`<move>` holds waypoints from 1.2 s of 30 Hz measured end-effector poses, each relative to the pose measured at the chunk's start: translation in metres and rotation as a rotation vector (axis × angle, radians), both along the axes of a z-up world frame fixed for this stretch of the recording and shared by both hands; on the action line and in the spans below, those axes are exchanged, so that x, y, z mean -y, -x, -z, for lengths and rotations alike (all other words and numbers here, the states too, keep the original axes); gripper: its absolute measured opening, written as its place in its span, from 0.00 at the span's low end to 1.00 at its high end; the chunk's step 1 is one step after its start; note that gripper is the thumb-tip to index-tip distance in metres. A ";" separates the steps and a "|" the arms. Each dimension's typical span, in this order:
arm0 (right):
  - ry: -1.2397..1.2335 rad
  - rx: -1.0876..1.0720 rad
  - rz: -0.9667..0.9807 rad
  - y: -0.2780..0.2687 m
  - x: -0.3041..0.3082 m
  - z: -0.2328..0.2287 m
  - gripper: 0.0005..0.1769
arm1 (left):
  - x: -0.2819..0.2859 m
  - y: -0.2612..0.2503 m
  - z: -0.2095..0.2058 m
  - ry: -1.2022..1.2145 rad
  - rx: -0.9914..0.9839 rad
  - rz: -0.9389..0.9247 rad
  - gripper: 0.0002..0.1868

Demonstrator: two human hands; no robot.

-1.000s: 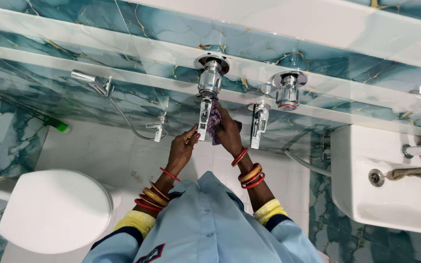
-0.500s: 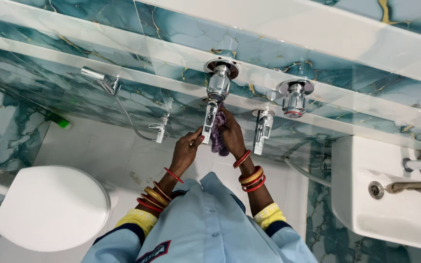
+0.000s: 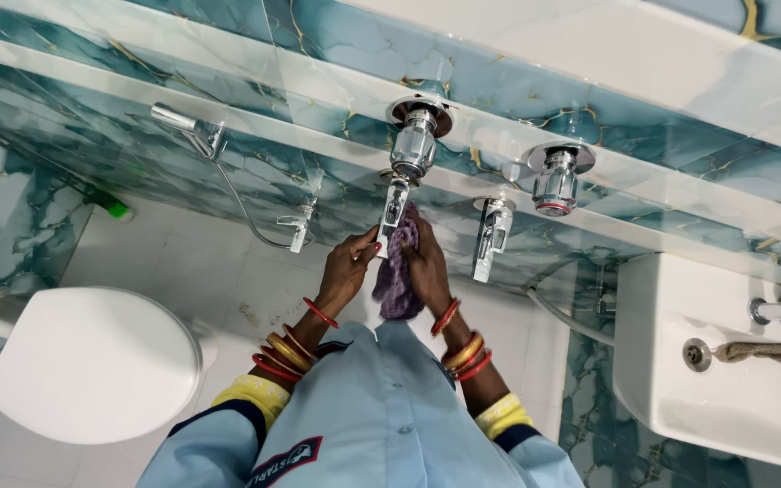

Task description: The person wipes down a sink faucet, several shower handles, and a handheld bidet sprayer using a cloth.

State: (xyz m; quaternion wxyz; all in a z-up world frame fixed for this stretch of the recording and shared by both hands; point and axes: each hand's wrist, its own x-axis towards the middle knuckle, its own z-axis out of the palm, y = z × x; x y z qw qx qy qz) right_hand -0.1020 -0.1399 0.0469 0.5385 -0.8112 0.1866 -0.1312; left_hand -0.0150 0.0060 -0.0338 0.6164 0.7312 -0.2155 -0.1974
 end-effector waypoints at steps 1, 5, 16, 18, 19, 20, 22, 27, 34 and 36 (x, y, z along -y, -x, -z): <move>0.029 -0.022 0.010 -0.012 0.010 0.001 0.33 | -0.001 0.002 0.000 -0.018 -0.055 -0.003 0.23; 0.078 0.089 -0.059 -0.032 0.027 0.007 0.34 | -0.002 0.002 -0.002 -0.042 -0.196 -0.008 0.24; -0.004 -0.010 0.074 0.014 -0.029 0.007 0.29 | -0.001 -0.001 -0.002 -0.005 -0.242 -0.004 0.25; 0.000 0.040 0.067 -0.005 -0.012 0.011 0.30 | 0.001 0.001 -0.002 0.103 -0.273 0.000 0.25; 0.005 0.088 0.054 -0.017 -0.002 0.013 0.31 | -0.001 0.001 0.000 0.042 -0.252 -0.009 0.25; 0.015 0.134 0.039 -0.023 0.007 0.012 0.32 | 0.000 0.001 0.002 -0.013 -0.232 -0.017 0.26; -0.088 0.068 0.042 -0.028 0.014 0.008 0.31 | 0.001 0.000 0.010 -0.020 -0.238 -0.028 0.26; 0.117 -0.067 0.135 -0.007 -0.022 -0.003 0.27 | 0.003 0.002 0.027 0.240 -0.408 -0.011 0.26; 0.245 0.124 0.124 -0.027 -0.004 0.012 0.32 | -0.001 -0.001 -0.009 -0.035 -0.403 -0.001 0.29; 0.133 0.113 0.135 -0.034 0.004 0.012 0.32 | -0.002 -0.002 -0.010 -0.031 -0.380 0.003 0.30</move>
